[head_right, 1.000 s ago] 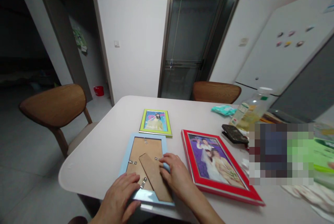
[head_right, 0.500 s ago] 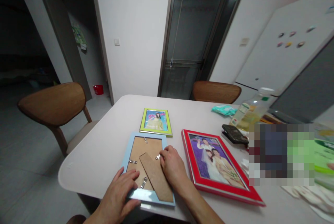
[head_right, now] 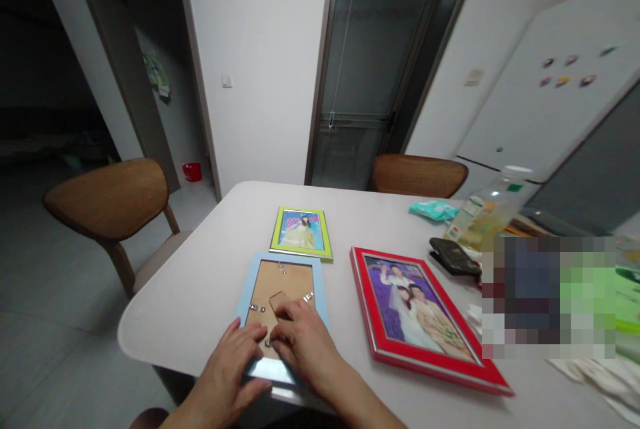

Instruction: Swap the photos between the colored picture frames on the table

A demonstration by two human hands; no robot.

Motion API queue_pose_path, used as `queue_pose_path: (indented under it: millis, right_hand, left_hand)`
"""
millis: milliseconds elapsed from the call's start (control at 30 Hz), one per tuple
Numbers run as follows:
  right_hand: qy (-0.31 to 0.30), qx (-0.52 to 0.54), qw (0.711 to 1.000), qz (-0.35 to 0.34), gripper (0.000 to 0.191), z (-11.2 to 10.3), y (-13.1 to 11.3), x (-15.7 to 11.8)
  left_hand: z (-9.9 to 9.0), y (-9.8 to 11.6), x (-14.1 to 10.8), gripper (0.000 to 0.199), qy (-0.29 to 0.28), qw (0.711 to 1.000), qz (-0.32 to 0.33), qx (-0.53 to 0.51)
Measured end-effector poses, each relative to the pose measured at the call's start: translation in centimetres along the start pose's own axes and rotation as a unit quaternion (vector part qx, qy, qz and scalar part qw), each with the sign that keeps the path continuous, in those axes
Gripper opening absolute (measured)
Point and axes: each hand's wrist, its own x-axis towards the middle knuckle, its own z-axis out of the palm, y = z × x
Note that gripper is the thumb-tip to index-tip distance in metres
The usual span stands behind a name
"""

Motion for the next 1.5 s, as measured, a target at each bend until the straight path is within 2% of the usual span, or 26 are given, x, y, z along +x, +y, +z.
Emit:
queue_pose_path:
  millis: [200, 400, 667, 800, 967, 1167, 1333, 1433, 1500]
  right_hand:
    - [-0.007, 0.030, 0.999, 0.036, 0.019, -0.5, -0.8, 1.9]
    - [0.027, -0.015, 0.998, 0.053, 0.015, 1.8, -1.0, 5.1]
    - [0.057, -0.035, 0.994, 0.091, 0.016, 3.1, -1.0, 5.9]
    - [0.060, -0.050, 0.992, 0.097, 0.015, 2.6, 0.2, 6.3]
    - [0.090, -0.094, 0.979, 0.154, 0.022, 1.7, 3.4, 7.4]
    - [0.093, -0.114, 0.970, 0.195, 0.023, 2.3, 4.9, 8.5]
    - [0.090, -0.103, 0.974, 0.179, 0.025, 1.6, 4.2, 8.0]
    - [0.093, -0.090, 0.980, 0.153, 0.029, 0.4, 3.1, 5.8]
    - [0.074, -0.073, 0.984, 0.144, 0.029, -0.4, 2.2, 3.7]
  left_hand:
    - [-0.4, 0.2, 0.1, 0.022, -0.005, 1.000, 0.000, -0.005]
    - [-0.5, 0.3, 0.2, 0.022, -0.005, 1.000, -0.009, -0.007]
    - [-0.3, 0.1, 0.1, 0.026, -0.003, 1.000, -0.002, -0.007]
    - [-0.1, -0.1, 0.0, 0.023, 0.014, 1.000, 0.004, -0.007]
    - [0.2, -0.5, 0.0, 0.026, 0.023, 1.000, 0.015, -0.015]
    - [0.2, -0.5, -0.2, 0.025, 0.036, 0.999, 0.015, -0.026]
    - [0.0, -0.5, -0.1, 0.026, 0.032, 0.999, 0.013, -0.026]
    - [-0.1, -0.2, 0.0, 0.026, 0.029, 0.999, 0.005, -0.029]
    - [-0.1, 0.1, 0.1, 0.025, 0.029, 0.999, -0.002, -0.033]
